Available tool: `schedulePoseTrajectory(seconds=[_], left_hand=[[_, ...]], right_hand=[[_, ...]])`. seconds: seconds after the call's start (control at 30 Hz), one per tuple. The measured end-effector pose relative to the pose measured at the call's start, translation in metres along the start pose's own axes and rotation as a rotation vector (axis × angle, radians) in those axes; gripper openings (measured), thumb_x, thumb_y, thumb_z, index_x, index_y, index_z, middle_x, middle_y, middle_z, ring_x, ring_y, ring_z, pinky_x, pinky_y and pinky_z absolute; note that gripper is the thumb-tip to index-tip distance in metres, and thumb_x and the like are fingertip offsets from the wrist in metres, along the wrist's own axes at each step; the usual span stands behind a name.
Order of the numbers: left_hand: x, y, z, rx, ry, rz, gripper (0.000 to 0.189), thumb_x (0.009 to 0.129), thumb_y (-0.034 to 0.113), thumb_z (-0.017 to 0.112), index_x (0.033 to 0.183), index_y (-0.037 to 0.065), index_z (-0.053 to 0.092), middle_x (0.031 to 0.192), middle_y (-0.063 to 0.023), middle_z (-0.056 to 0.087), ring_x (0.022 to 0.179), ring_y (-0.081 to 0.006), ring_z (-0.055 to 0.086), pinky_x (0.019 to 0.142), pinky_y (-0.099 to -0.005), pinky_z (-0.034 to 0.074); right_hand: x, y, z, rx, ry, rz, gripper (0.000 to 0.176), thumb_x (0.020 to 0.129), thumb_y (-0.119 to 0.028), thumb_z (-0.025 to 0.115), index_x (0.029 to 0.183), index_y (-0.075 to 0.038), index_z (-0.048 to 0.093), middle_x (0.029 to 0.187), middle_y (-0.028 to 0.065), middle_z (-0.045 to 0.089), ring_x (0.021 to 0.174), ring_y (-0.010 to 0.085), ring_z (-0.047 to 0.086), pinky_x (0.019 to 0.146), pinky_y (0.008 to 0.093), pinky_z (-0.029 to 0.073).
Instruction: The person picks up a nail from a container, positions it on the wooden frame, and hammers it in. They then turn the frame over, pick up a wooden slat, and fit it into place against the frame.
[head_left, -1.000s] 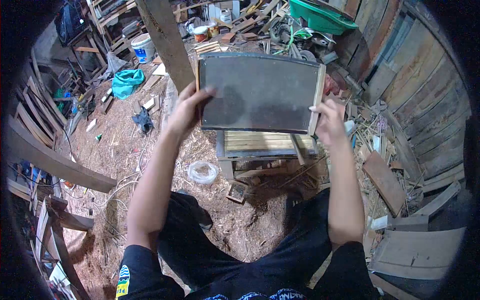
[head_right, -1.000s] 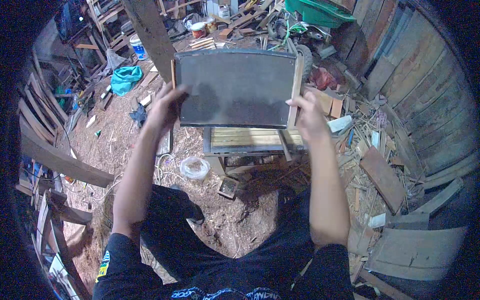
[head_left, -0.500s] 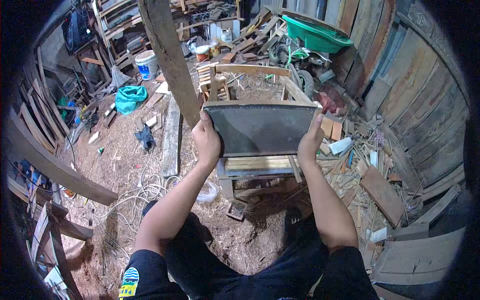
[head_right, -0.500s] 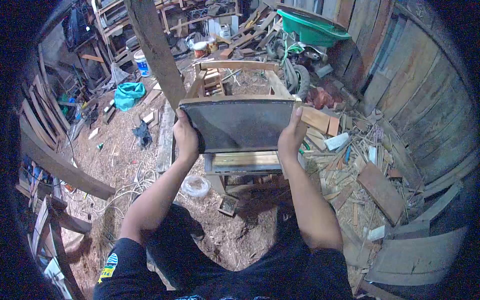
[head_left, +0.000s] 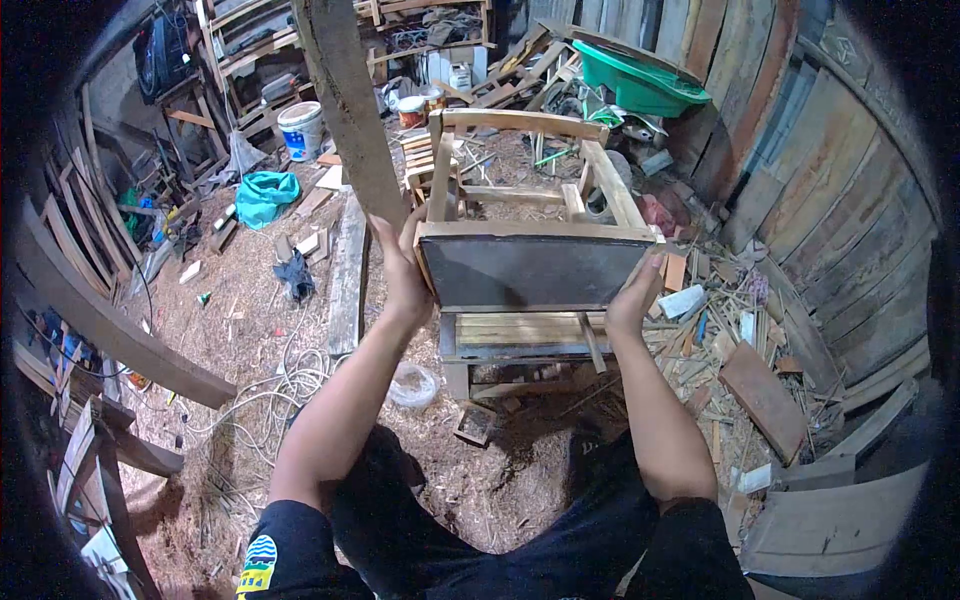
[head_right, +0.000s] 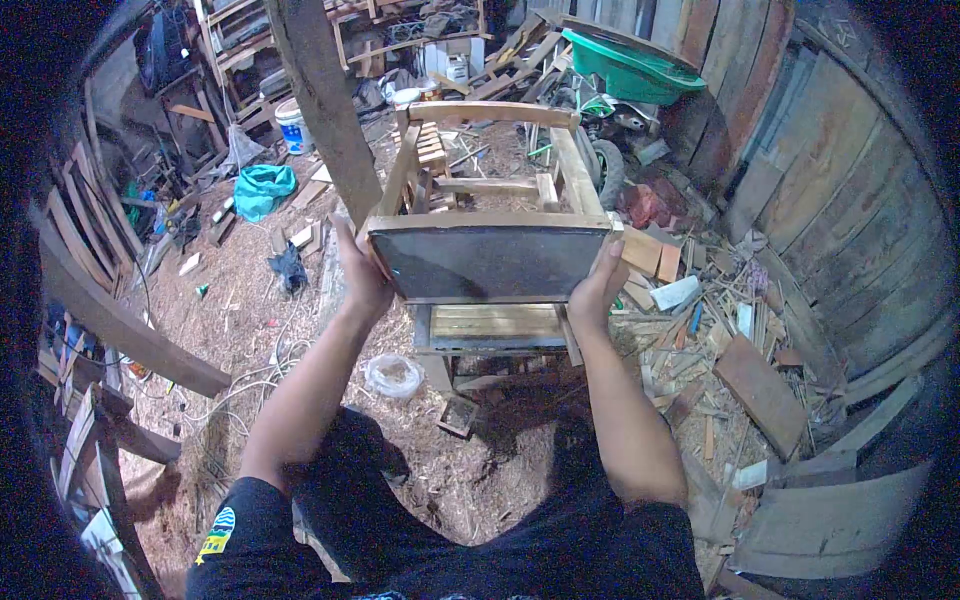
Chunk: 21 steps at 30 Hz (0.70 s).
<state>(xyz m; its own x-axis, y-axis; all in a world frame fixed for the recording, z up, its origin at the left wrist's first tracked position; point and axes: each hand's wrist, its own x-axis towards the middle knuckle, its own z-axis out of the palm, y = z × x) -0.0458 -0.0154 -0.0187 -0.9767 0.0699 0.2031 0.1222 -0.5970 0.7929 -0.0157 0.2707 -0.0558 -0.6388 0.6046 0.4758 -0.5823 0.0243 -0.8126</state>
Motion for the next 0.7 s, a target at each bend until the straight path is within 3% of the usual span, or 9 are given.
schedulePoseTrajectory(seconds=[0.13,0.17,0.3,0.33,0.4,0.47,0.5,0.6,0.7], left_hand=[[0.001,0.048,0.013,-0.046,-0.061,-0.272,0.067,0.098,0.058,0.046,0.132,0.001,0.051,0.107,-0.0173,0.068,0.084,-0.0238,0.068,0.078,-0.038,0.057],[0.0,0.043,0.017,-0.057,0.076,-0.274,0.046,0.097,0.043,0.058,0.12,0.003,0.056,0.089,-0.0115,0.068,0.064,-0.017,0.063,0.057,-0.0294,0.055],[0.01,0.028,-0.003,-0.011,0.136,-0.274,0.024,0.097,0.032,0.059,0.104,0.009,0.057,0.07,-0.0003,0.059,0.055,-0.0118,0.055,0.048,-0.0255,0.045],[0.007,0.026,-0.005,-0.012,0.133,-0.273,0.024,0.097,0.032,0.059,0.104,0.009,0.057,0.07,-0.0003,0.059,0.055,-0.0118,0.055,0.048,-0.0255,0.045],[0.003,0.016,-0.01,0.128,0.128,-0.108,0.032,0.096,0.022,0.059,0.122,0.004,0.06,0.086,-0.0009,0.063,0.069,-0.0094,0.059,0.06,-0.0262,0.051],[0.002,0.012,-0.024,0.142,-0.071,-0.094,0.042,0.096,0.02,0.057,0.134,0.001,0.054,0.091,-0.0021,0.064,0.076,-0.0083,0.059,0.068,-0.025,0.052],[-0.004,0.016,-0.016,0.197,-0.083,-0.065,0.044,0.097,0.02,0.057,0.136,0.001,0.051,0.093,-0.0024,0.064,0.077,-0.0081,0.059,0.068,-0.0243,0.051],[-0.01,0.021,-0.01,0.326,-0.181,-0.042,0.048,0.096,0.016,0.056,0.141,0.0,0.047,0.097,-0.0022,0.064,0.078,-0.0074,0.06,0.066,-0.0231,0.05],[-0.021,0.038,0.017,0.51,-0.283,-0.042,0.046,0.096,0.013,0.059,0.138,-0.002,0.045,0.081,-0.0036,0.062,0.062,-0.0089,0.058,0.06,-0.0256,0.049]], right_hand=[[0.0,0.016,-0.007,-0.006,0.004,0.029,0.065,0.104,-0.053,0.032,0.117,0.006,0.057,0.11,0.0148,0.062,0.106,0.0226,0.058,0.095,0.0363,0.042],[0.0,0.021,-0.007,0.021,-0.009,0.037,0.065,0.104,-0.054,0.033,0.117,0.005,0.057,0.108,0.0144,0.063,0.106,0.0226,0.058,0.095,0.0359,0.042],[0.007,0.024,-0.009,0.095,-0.05,0.071,0.063,0.103,-0.055,0.033,0.117,0.002,0.056,0.104,0.0132,0.063,0.104,0.0226,0.059,0.095,0.0346,0.043],[0.017,0.007,-0.006,0.237,-0.158,0.231,0.063,0.103,-0.055,0.035,0.119,0.001,0.056,0.103,0.0136,0.064,0.099,0.0219,0.061,0.093,0.035,0.045],[0.028,-0.029,-0.004,0.38,-0.268,0.391,0.062,0.102,-0.056,0.036,0.121,0.0,0.056,0.102,0.014,0.065,0.095,0.0211,0.063,0.09,0.0353,0.048],[0.032,-0.058,-0.006,0.421,-0.726,0.607,0.059,0.102,-0.054,0.038,0.118,-0.002,0.057,0.101,0.0137,0.066,0.084,0.018,0.066,0.081,0.0341,0.054],[0.036,-0.059,-0.007,0.426,-0.704,0.763,0.049,0.102,-0.047,0.046,0.117,-0.002,0.057,0.097,0.0122,0.066,0.078,0.0202,0.067,0.071,0.0356,0.057],[0.036,-0.057,-0.006,0.543,-0.642,0.656,0.036,0.1,-0.035,0.055,0.116,-0.004,0.055,0.095,0.011,0.065,0.08,0.0216,0.067,0.069,0.0368,0.057],[0.031,-0.038,-0.013,0.51,-0.55,0.676,0.019,0.097,-0.022,0.059,0.109,-0.008,0.054,0.082,0.0043,0.056,0.068,0.0175,0.059,0.057,0.0326,0.05]])
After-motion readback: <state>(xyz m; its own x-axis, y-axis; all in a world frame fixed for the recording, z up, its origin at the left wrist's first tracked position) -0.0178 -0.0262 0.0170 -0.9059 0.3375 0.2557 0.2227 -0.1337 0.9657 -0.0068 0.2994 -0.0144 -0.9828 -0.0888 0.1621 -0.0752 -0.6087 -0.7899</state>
